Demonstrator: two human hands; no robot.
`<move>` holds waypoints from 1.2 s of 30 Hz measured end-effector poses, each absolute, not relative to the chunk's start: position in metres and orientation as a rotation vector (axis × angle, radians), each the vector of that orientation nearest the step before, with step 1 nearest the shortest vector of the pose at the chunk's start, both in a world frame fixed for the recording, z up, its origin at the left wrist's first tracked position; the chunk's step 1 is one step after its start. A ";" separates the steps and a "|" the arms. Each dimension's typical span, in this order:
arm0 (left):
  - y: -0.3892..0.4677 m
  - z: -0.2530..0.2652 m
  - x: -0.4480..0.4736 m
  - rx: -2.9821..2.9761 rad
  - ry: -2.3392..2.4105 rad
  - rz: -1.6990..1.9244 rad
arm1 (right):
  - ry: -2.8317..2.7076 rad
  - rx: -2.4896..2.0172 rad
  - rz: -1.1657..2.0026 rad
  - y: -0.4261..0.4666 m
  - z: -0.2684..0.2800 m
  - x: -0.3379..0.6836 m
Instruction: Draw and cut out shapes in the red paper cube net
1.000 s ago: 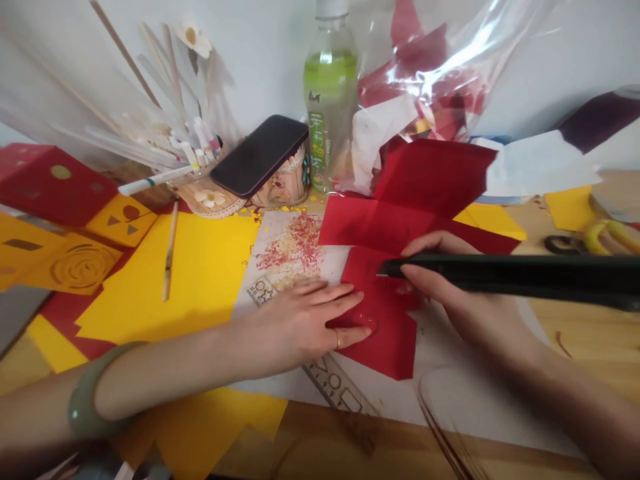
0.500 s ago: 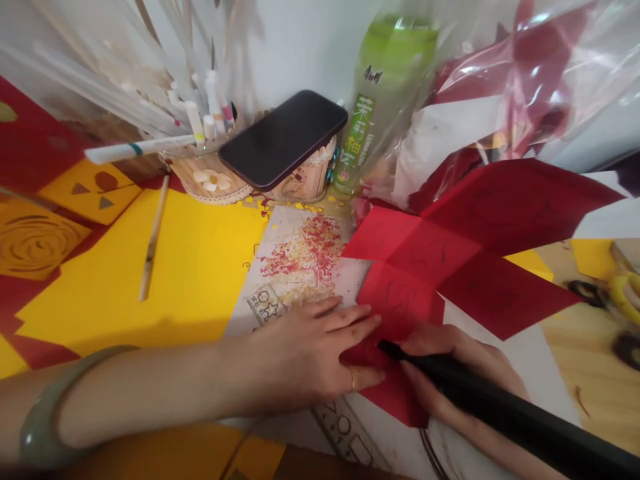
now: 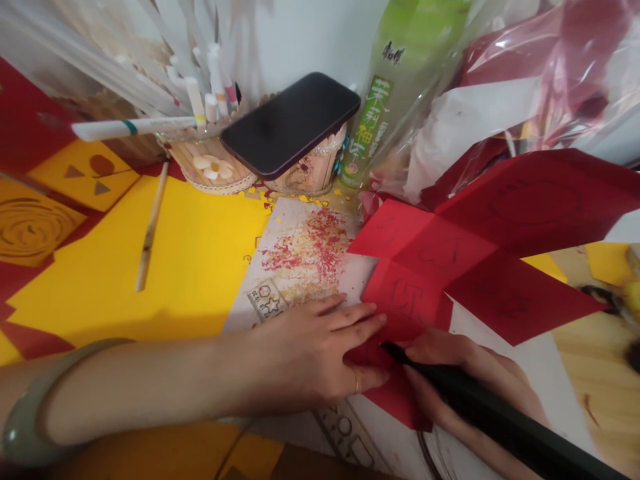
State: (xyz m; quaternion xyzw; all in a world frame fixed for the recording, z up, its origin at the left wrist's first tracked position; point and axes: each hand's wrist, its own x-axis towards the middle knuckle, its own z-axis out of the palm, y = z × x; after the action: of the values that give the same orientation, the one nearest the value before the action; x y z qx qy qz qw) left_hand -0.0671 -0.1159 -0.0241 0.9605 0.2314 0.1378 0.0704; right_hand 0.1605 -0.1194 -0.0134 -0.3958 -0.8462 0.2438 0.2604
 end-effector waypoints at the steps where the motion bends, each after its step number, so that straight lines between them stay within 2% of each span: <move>1: -0.116 -0.024 -0.067 2.892 0.695 0.422 | -2.287 -1.083 0.669 -0.119 -0.014 0.160; 10: -0.116 -0.026 -0.069 2.887 0.694 0.443 | -2.300 -1.073 0.533 -0.120 -0.017 0.161; 20: -0.117 -0.024 -0.068 2.908 0.705 0.424 | -2.369 -0.768 0.598 -0.107 -0.019 0.159; 36: -0.117 -0.024 -0.069 2.875 0.740 0.396 | -2.424 -0.672 0.654 -0.104 -0.027 0.172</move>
State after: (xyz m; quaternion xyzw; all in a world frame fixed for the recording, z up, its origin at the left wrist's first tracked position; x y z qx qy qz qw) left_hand -0.0687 -0.1173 -0.0236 0.9574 0.2463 0.1318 0.0735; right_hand 0.1720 -0.1041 -0.0273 -0.2491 -0.8985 0.2426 0.2679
